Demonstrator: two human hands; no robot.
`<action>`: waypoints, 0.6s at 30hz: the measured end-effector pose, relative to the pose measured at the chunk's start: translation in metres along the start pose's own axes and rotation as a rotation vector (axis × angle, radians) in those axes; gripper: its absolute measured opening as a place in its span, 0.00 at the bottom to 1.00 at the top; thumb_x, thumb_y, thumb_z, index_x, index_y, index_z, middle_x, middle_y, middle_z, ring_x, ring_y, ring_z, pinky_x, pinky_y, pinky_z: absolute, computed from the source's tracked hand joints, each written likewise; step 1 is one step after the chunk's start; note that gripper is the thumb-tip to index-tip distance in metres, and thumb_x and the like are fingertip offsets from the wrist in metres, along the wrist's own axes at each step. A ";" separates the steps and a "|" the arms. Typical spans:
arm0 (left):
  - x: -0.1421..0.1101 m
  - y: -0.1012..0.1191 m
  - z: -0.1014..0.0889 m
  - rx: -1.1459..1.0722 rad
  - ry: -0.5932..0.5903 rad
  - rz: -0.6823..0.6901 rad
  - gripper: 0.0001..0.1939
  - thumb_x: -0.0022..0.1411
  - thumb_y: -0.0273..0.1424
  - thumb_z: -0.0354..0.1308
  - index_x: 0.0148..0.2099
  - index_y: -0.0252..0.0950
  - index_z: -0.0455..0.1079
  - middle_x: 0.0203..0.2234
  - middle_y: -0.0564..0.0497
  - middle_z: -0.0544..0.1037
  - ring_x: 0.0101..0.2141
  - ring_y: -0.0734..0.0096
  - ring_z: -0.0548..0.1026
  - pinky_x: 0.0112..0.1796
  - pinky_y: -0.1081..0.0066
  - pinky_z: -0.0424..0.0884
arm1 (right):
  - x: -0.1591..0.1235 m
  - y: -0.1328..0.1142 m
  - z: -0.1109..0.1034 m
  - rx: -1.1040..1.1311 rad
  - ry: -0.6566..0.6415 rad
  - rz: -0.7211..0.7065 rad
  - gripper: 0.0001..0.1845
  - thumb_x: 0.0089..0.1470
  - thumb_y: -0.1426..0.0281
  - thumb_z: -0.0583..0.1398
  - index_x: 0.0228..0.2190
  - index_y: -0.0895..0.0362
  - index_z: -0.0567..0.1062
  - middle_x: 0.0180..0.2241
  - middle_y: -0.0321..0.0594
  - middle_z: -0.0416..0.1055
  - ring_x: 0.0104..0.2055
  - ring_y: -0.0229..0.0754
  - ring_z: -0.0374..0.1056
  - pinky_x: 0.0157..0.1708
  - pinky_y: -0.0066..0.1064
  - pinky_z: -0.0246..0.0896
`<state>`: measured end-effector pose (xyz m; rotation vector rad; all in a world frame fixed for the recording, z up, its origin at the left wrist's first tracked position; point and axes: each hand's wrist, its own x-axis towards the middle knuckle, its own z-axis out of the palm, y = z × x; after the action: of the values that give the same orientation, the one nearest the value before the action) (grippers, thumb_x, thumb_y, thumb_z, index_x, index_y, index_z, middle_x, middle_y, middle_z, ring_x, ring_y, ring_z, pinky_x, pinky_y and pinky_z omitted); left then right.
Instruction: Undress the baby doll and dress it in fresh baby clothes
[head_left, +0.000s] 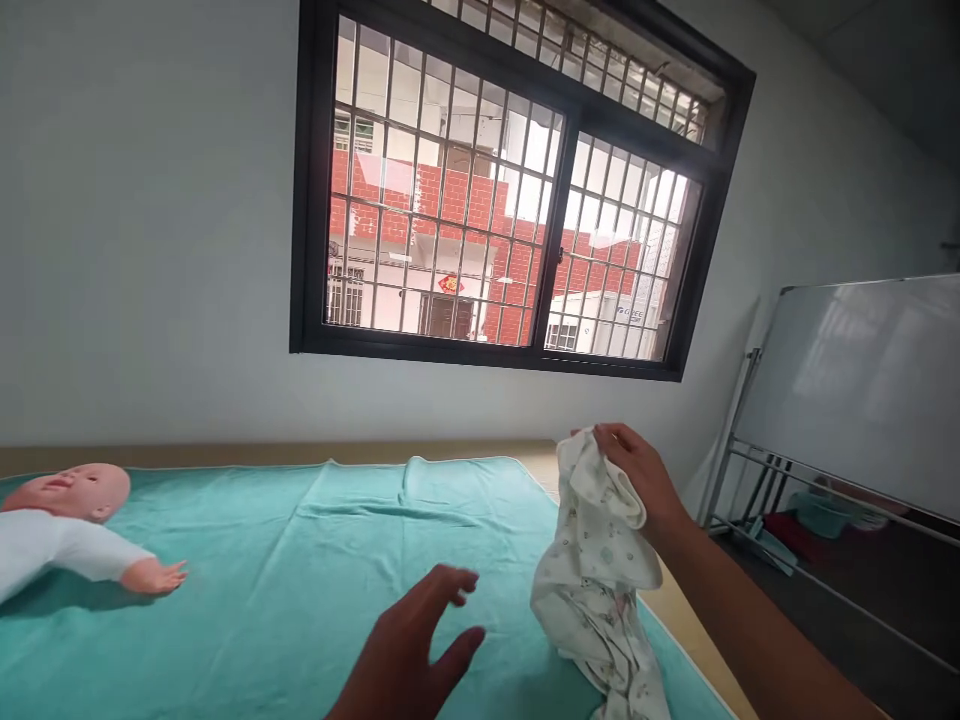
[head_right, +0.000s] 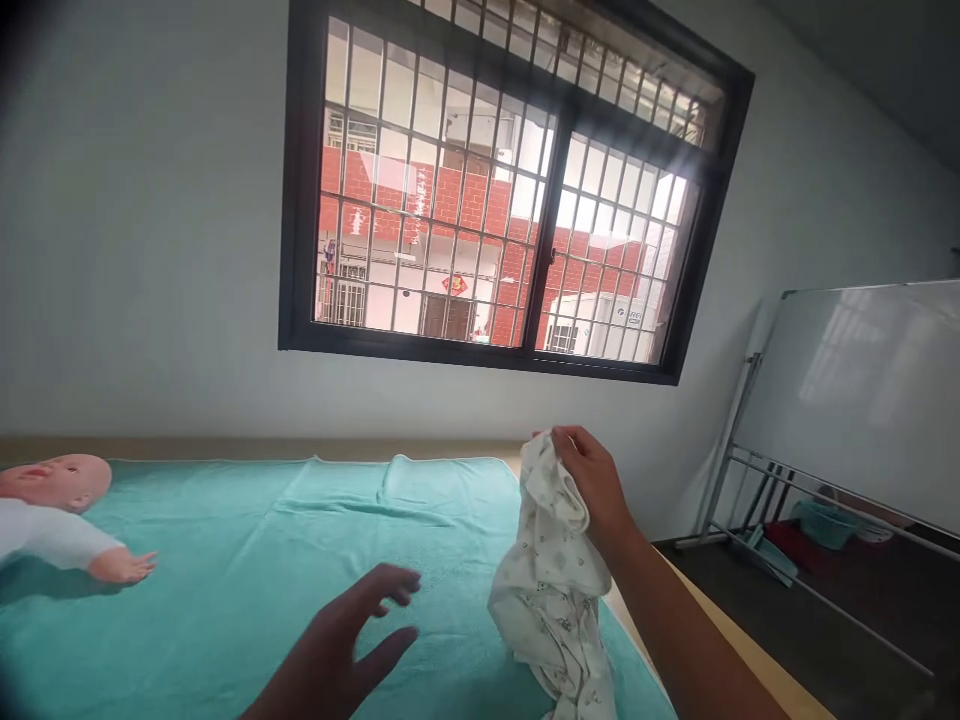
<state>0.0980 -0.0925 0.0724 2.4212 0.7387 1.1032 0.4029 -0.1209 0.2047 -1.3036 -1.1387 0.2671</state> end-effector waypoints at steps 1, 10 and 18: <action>0.015 0.002 0.012 -0.139 -0.048 -0.118 0.20 0.59 0.34 0.58 0.55 0.45 0.67 0.46 0.49 0.77 0.43 0.66 0.77 0.43 0.67 0.76 | 0.004 -0.009 0.011 0.040 -0.007 -0.019 0.23 0.53 0.48 0.60 0.40 0.53 0.77 0.41 0.40 0.77 0.37 0.44 0.69 0.34 0.32 0.63; 0.040 -0.027 0.125 -0.711 -0.191 -0.477 0.32 0.50 0.38 0.63 0.57 0.37 0.63 0.49 0.42 0.71 0.43 0.60 0.73 0.40 0.65 0.70 | 0.014 -0.027 0.081 0.385 -0.018 0.029 0.21 0.47 0.50 0.66 0.34 0.53 0.78 0.27 0.33 0.71 0.27 0.38 0.64 0.26 0.29 0.59; 0.031 -0.039 0.143 -0.938 -0.074 -0.503 0.18 0.52 0.45 0.63 0.38 0.35 0.71 0.32 0.46 0.75 0.37 0.59 0.72 0.37 0.64 0.68 | 0.007 0.025 0.105 0.697 -0.080 0.250 0.18 0.46 0.54 0.68 0.27 0.55 0.73 0.22 0.31 0.64 0.23 0.36 0.61 0.24 0.29 0.59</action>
<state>0.2147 -0.0604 -0.0191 1.3803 0.5694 0.8614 0.3356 -0.0435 0.1712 -0.8077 -0.8286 0.8274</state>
